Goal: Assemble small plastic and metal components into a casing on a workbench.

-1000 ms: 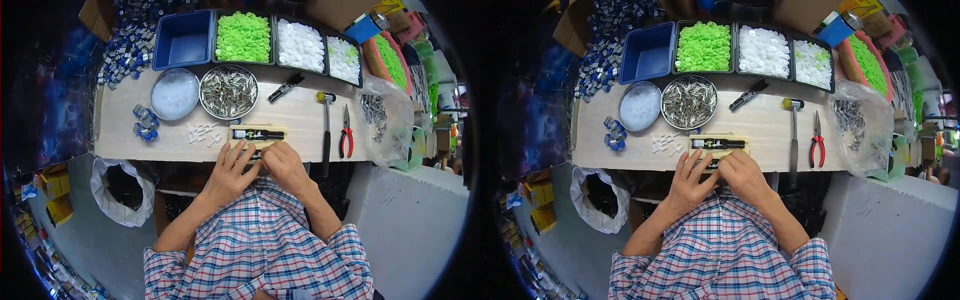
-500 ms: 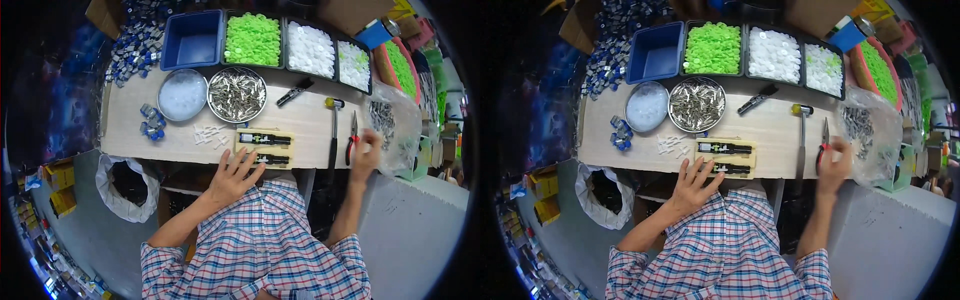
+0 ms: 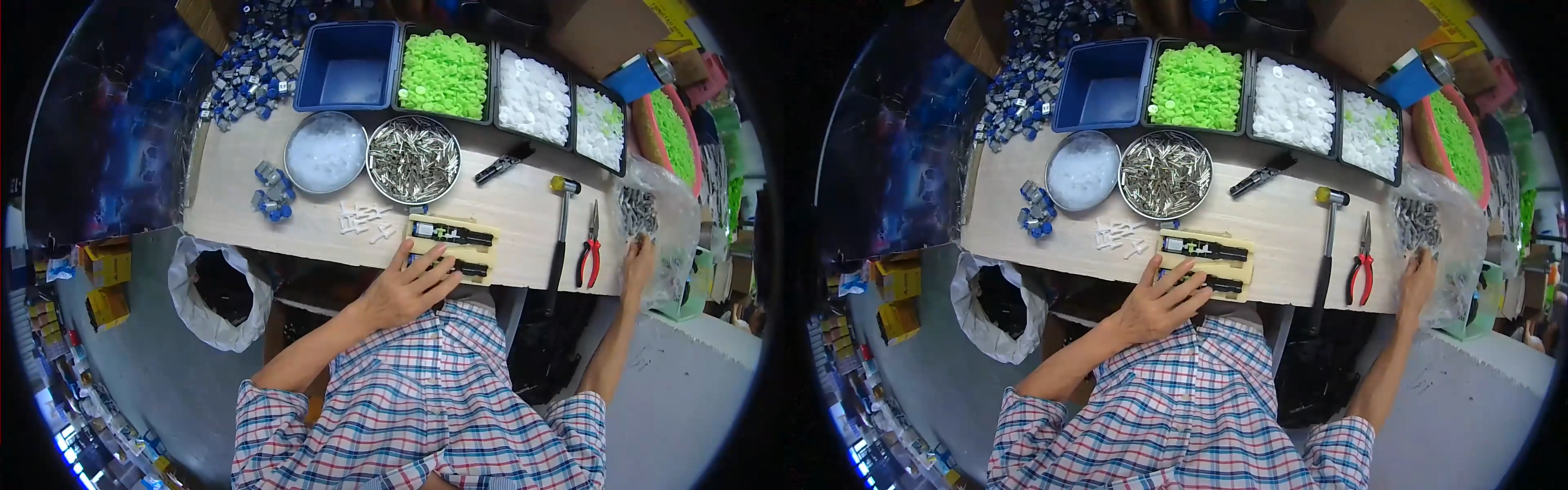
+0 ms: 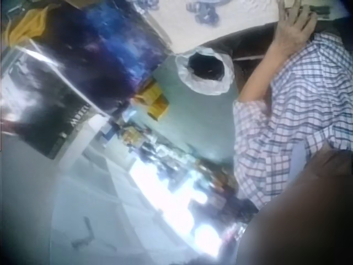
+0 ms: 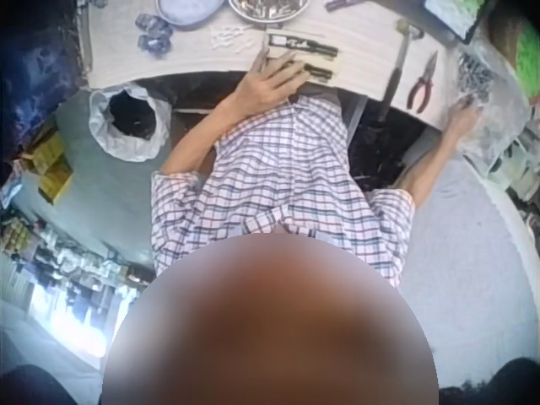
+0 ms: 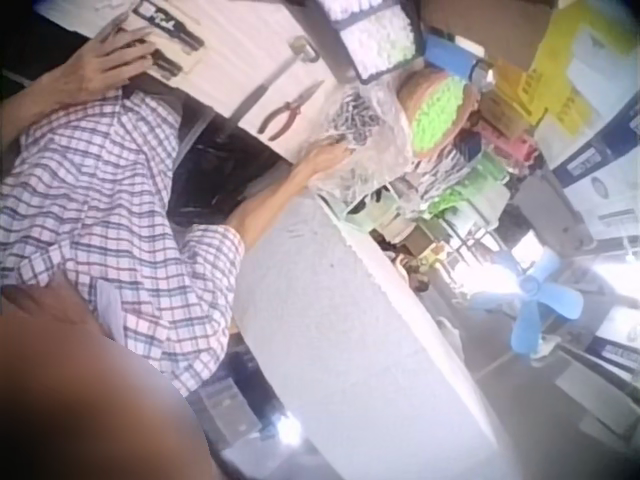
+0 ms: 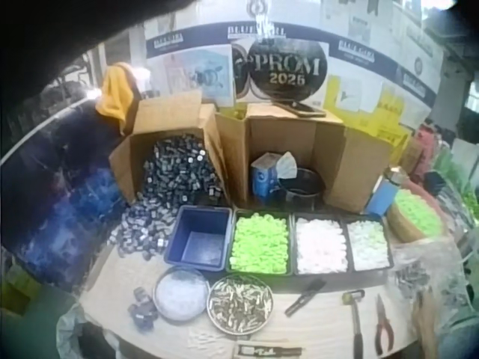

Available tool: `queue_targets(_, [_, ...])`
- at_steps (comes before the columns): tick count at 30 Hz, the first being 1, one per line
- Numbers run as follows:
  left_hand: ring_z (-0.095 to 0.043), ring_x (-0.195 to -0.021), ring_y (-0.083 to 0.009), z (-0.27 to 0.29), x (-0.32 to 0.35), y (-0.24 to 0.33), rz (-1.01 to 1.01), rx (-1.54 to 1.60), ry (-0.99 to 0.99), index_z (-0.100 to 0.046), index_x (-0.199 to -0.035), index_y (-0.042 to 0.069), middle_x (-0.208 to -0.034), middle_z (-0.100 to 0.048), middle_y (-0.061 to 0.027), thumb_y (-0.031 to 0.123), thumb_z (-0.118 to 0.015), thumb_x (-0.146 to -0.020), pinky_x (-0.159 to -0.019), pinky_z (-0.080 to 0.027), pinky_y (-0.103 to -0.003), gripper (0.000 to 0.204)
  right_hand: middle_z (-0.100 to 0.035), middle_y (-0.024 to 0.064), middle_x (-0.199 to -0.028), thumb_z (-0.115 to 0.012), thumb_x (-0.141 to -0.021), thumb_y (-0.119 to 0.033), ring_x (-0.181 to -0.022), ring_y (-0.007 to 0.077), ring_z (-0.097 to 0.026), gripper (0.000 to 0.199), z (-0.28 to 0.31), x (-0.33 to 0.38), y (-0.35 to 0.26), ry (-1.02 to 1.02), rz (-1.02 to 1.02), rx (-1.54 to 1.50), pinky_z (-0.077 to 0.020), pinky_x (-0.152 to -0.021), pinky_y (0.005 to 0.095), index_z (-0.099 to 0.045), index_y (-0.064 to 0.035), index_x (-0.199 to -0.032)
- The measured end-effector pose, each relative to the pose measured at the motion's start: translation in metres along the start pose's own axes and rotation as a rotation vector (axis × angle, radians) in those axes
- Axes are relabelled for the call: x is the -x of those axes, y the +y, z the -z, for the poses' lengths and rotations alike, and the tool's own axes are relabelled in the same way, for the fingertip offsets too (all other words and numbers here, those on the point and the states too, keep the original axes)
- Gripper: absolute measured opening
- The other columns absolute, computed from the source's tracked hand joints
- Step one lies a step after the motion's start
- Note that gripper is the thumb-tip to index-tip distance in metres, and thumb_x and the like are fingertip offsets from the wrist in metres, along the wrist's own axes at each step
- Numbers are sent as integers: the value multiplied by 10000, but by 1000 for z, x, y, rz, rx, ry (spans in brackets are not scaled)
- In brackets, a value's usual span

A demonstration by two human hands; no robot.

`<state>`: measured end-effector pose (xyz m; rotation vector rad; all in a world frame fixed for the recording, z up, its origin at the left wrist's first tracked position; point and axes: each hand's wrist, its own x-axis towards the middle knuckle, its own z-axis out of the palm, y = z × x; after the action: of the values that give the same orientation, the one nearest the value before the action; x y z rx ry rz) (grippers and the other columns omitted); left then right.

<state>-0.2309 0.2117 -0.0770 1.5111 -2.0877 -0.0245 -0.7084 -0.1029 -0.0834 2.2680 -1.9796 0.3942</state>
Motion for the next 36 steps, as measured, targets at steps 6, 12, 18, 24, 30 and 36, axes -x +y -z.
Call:
queue_targets(6, [-646,-1076,-321,22,4,-16,311,-54,297,-691,-1136,28,-1204,-689,-143,50,-718,-848,-978,-508,-481,289,-656,221,-1091,-562,-917,24,-1021,394,-645,352,6,8,8,29,84,-141,-512,-893,446,-607,-14,-1264])
queue_targets(12, [-650,-891,-322,33,-7,-32,410,-73,196,-666,-1086,-61,-1058,-688,-181,-51,-675,-799,-742,-553,-384,287,-673,227,-1070,-572,-881,58,-1013,404,-654,340,8,1,14,-25,107,-24,-516,-880,455,-605,-5,-1214])
queue_targets(18, [-635,-873,-367,37,-11,-24,568,103,237,-645,-1094,-35,-950,-626,-172,-38,-655,-877,-731,-541,-409,217,-667,246,-1066,-567,-870,59,-1017,421,-645,273,16,-1,10,-42,178,31,-509,-881,466,-585,17,-1139])
queue_targets(24, [-655,-815,-243,49,-5,-35,711,328,415,-642,-1050,-24,-951,-638,-136,-42,-639,-922,-714,-523,-321,130,-673,245,-1067,-555,-887,50,-1023,410,-648,280,16,1,3,102,211,-34,-506,-887,452,-603,21,-1162])
queue_targets(30, [-658,-788,-233,67,-18,-99,782,151,743,-684,-1041,1,-897,-686,-110,2,-706,-894,-739,-532,-339,149,-685,197,-1079,-581,-973,-19,-960,315,-661,253,39,-2,-29,211,109,-158,-515,-878,373,-626,23,-1219])
queue_targets(36, [-641,-941,-230,72,-28,-127,697,-125,638,-738,-1010,40,-939,-689,-100,36,-740,-876,-775,-514,-337,134,-658,57,-1014,-591,-1027,-69,-883,131,-614,213,76,36,-142,182,-30,-744,-502,-817,269,-636,18,-1216])
